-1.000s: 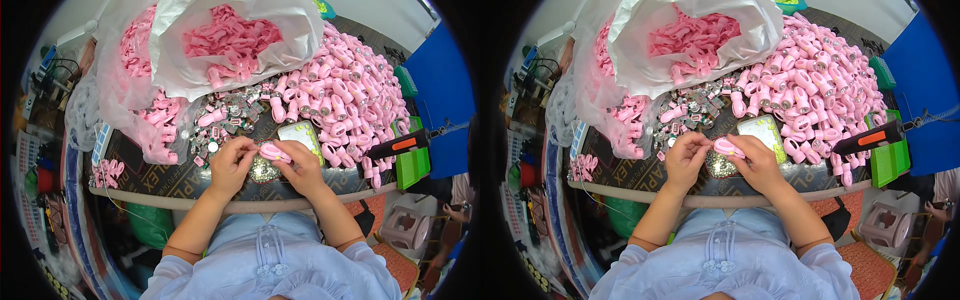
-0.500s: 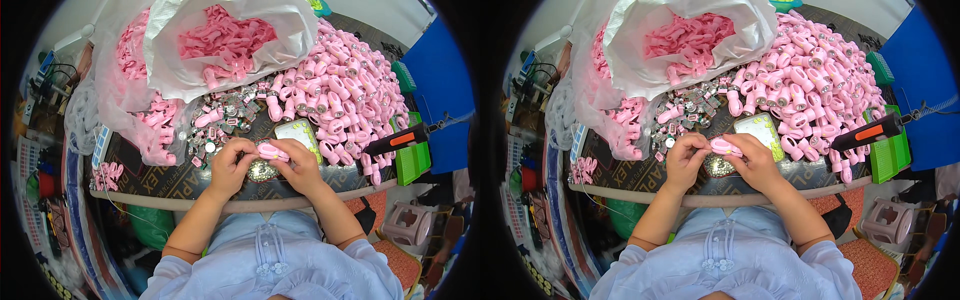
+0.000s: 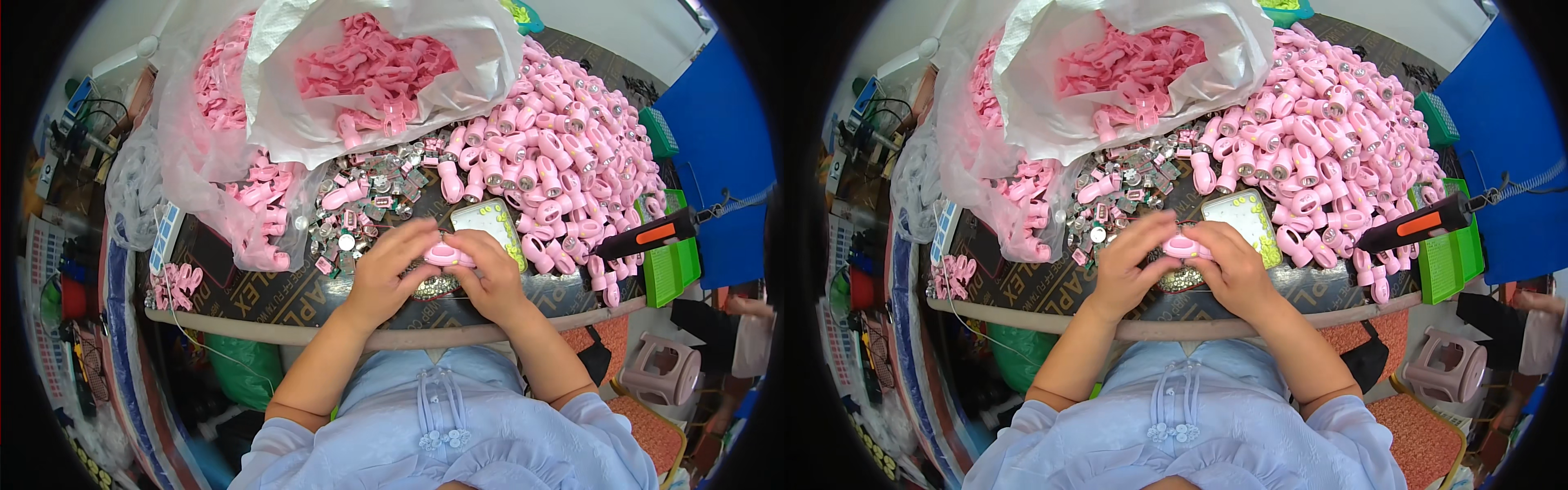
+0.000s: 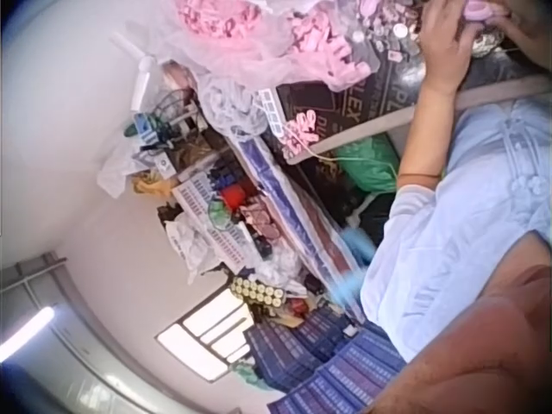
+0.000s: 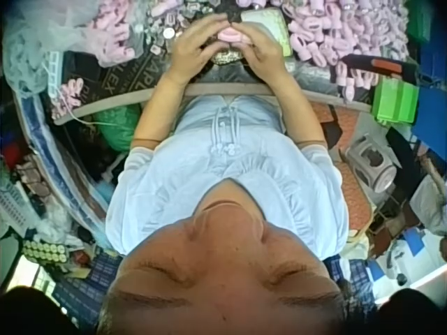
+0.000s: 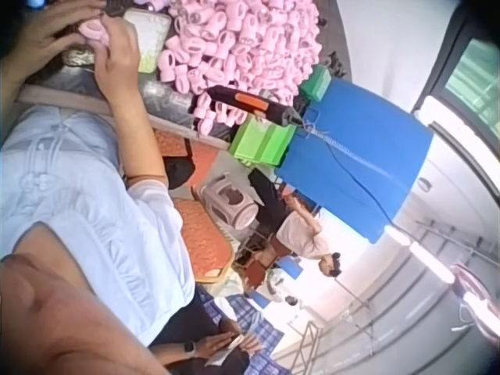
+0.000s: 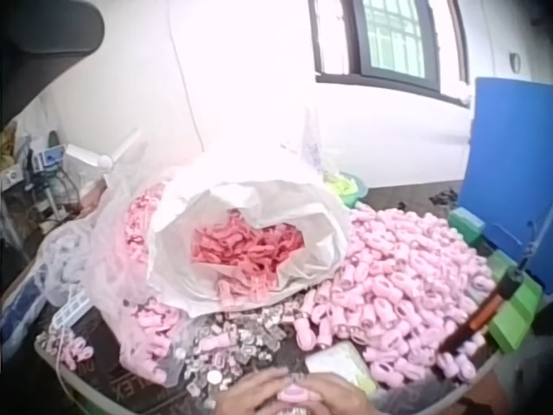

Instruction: Assembling small pink plastic toy components by fitting a metal part into a pink housing.

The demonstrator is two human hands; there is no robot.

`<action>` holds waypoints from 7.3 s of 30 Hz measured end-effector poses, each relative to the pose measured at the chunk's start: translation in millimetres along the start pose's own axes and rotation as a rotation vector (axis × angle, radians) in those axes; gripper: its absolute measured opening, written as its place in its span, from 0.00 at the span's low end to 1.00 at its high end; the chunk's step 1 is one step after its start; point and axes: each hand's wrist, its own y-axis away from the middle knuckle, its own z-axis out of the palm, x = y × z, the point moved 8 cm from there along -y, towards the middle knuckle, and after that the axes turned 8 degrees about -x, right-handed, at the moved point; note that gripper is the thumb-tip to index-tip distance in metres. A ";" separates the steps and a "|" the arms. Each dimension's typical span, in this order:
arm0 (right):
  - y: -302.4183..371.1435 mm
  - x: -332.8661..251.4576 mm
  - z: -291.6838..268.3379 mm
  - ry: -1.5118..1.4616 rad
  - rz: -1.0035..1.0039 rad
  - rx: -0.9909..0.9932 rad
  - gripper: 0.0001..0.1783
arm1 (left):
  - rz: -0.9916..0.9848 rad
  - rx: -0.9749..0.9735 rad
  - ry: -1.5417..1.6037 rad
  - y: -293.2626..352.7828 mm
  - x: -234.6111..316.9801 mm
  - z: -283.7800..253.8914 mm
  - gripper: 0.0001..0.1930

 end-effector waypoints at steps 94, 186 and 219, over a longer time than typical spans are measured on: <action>-28.1 -4.5 -39.7 0.162 0.213 -0.072 0.15 | -0.709 0.355 -0.948 163.7 -127.5 -337.3 0.26; -127.3 56.4 54.2 0.547 -0.048 -0.155 0.14 | -0.486 0.400 0.364 18.7 -92.5 -72.0 0.20; -118.9 62.6 46.1 0.635 0.065 -0.639 0.21 | -0.448 0.277 0.836 17.5 -83.1 -55.7 0.24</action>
